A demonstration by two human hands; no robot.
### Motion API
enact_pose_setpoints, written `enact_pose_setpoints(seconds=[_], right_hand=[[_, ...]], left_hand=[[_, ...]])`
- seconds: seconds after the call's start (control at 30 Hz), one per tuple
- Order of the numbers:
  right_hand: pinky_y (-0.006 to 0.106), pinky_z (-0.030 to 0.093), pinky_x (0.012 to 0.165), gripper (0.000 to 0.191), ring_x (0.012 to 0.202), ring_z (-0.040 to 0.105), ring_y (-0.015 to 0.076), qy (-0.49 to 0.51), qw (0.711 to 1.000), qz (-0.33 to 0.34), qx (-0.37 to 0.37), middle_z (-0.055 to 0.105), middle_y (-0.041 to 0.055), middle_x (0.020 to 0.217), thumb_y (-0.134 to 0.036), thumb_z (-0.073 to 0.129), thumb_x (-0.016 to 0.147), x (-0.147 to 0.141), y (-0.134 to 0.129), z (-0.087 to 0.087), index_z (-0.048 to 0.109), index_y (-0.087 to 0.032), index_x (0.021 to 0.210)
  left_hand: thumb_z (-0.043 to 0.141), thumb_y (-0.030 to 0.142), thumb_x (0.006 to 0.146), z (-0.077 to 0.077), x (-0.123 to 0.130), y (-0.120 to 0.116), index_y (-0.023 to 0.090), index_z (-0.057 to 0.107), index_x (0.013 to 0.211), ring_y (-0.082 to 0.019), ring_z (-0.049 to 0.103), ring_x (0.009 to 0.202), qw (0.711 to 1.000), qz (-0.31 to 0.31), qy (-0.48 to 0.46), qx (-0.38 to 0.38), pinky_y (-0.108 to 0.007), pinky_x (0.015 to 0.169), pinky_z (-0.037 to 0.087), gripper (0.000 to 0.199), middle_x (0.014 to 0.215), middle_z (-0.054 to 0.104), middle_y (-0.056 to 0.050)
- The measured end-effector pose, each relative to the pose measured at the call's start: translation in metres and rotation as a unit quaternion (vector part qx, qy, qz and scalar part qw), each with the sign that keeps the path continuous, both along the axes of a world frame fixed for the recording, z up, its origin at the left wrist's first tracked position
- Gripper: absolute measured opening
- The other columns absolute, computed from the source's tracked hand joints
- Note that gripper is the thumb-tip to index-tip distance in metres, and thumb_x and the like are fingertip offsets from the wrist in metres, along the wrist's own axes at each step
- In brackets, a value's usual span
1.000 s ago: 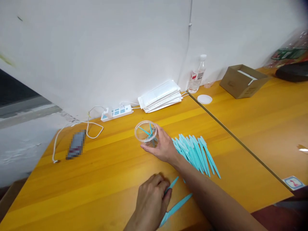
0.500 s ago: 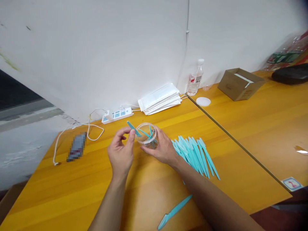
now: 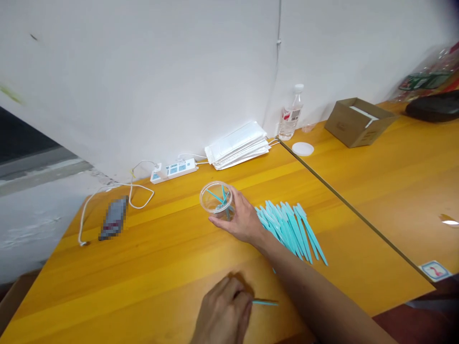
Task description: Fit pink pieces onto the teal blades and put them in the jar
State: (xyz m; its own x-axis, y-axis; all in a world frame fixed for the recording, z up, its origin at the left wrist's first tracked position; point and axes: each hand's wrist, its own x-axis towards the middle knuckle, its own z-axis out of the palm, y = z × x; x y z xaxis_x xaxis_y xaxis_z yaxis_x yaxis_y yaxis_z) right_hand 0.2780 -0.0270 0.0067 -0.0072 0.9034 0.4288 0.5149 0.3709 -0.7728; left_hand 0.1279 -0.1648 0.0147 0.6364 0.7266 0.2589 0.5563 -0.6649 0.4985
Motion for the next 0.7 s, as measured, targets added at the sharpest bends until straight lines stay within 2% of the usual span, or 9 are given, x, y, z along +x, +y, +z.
enact_pose_setpoints(seconds=[0.07, 0.1, 0.13, 0.2, 0.27, 0.4, 0.53, 0.63, 0.7], right_hand=[[0.044, 0.045, 0.107, 0.085, 0.125, 0.055, 0.0285, -0.002, 1.0, -0.004, -0.001, 0.058, 0.0122, 0.135, -0.05, 0.077, 0.076, -0.001, 0.0, 0.0, 0.036, -0.021, 0.145], [0.045, 0.045, 0.107, 0.085, 0.126, 0.055, 0.0285, -0.002, 1.0, -0.005, -0.003, 0.058, 0.0121, 0.136, -0.05, 0.077, 0.076, -0.001, 0.0, 0.0, 0.036, -0.021, 0.145], [0.045, 0.045, 0.107, 0.085, 0.126, 0.055, 0.0285, -0.002, 1.0, -0.005, -0.003, 0.058, 0.0121, 0.136, -0.051, 0.077, 0.076, -0.001, 0.0, 0.0, 0.036, -0.022, 0.145], [0.045, 0.045, 0.107, 0.086, 0.128, 0.054, 0.0289, 0.002, 1.0, -0.005, -0.005, 0.057, 0.012, 0.138, -0.051, 0.076, 0.076, -0.002, -0.001, 0.0, 0.035, -0.023, 0.146], [0.046, 0.045, 0.107, 0.086, 0.128, 0.054, 0.0288, 0.007, 1.0, -0.006, -0.007, 0.057, 0.0117, 0.139, -0.05, 0.077, 0.076, -0.002, -0.001, 0.001, 0.035, -0.023, 0.146], [0.046, 0.046, 0.107, 0.085, 0.126, 0.055, 0.0287, 0.01, 1.0, -0.003, -0.013, 0.058, 0.0123, 0.136, -0.047, 0.077, 0.076, -0.002, -0.001, 0.005, 0.036, -0.023, 0.146], [0.05, 0.044, 0.108, 0.098, 0.13, 0.053, 0.033, -0.022, 0.999, 0.009, -0.045, 0.054, 0.016, 0.141, -0.055, 0.079, 0.071, 0.001, -0.001, 0.012, 0.032, -0.02, 0.149], [0.056, 0.044, 0.106, 0.127, 0.134, 0.048, 0.0413, -0.075, 0.992, 0.034, -0.092, 0.045, 0.0258, 0.149, -0.064, 0.083, 0.06, 0.013, -0.006, 0.023, 0.019, -0.012, 0.156], [0.057, 0.047, 0.103, 0.128, 0.135, 0.047, 0.0434, -0.104, 0.989, 0.028, -0.1, 0.044, 0.0287, 0.149, -0.067, 0.081, 0.062, 0.03, -0.015, 0.033, 0.018, -0.009, 0.157]], left_hand=[[0.061, 0.014, 0.088, 0.035, -0.018, 0.016, 0.024, 0.066, 0.09, -0.014, 0.065, 0.071, 0.997, 0.027, -0.058, -0.038, -0.022, 0.062, 0.054, 0.011, 0.081, 0.069, 0.0], [0.063, 0.015, 0.089, 0.054, -0.025, 0.028, 0.024, 0.066, 0.093, -0.012, 0.065, 0.071, 0.989, 0.098, -0.103, -0.027, -0.021, 0.064, 0.054, 0.01, 0.083, 0.07, 0.001], [0.065, 0.017, 0.088, 0.072, -0.029, 0.041, 0.024, 0.066, 0.097, -0.012, 0.066, 0.073, 0.97, 0.179, -0.161, 0.005, -0.021, 0.066, 0.055, 0.011, 0.086, 0.07, 0.001], [0.07, 0.021, 0.086, 0.099, -0.027, 0.073, 0.022, 0.065, 0.102, -0.012, 0.065, 0.075, 0.889, 0.338, -0.293, 0.096, -0.022, 0.069, 0.054, 0.017, 0.091, 0.07, -0.001], [0.073, 0.028, 0.084, 0.107, -0.018, 0.105, 0.021, 0.064, 0.094, -0.012, 0.062, 0.07, 0.865, 0.338, -0.347, 0.127, -0.022, 0.065, 0.051, 0.015, 0.083, 0.067, 0.0], [0.073, 0.037, 0.084, 0.079, -0.011, 0.133, 0.02, 0.065, 0.103, -0.01, 0.052, 0.066, 0.914, 0.311, -0.261, 0.021, -0.023, 0.063, 0.045, 0.026, 0.084, 0.063, 0.0], [0.071, 0.037, 0.085, 0.038, -0.015, 0.093, 0.021, 0.062, 0.107, -0.01, 0.049, 0.063, 0.911, 0.342, -0.228, -0.039, -0.021, 0.06, 0.044, 0.029, 0.084, 0.062, 0.001], [0.062, 0.032, 0.092, 0.014, -0.004, 0.057, 0.02, 0.068, 0.096, -0.011, 0.054, 0.061, 0.966, 0.184, -0.134, -0.126, -0.022, 0.058, 0.045, 0.014, 0.073, 0.061, 0.001], [0.057, 0.026, 0.095, 0.002, 0.01, 0.046, 0.022, 0.071, 0.103, -0.013, 0.061, 0.071, 0.987, 0.064, -0.07, -0.127, -0.024, 0.067, 0.049, 0.017, 0.085, 0.067, -0.002]])
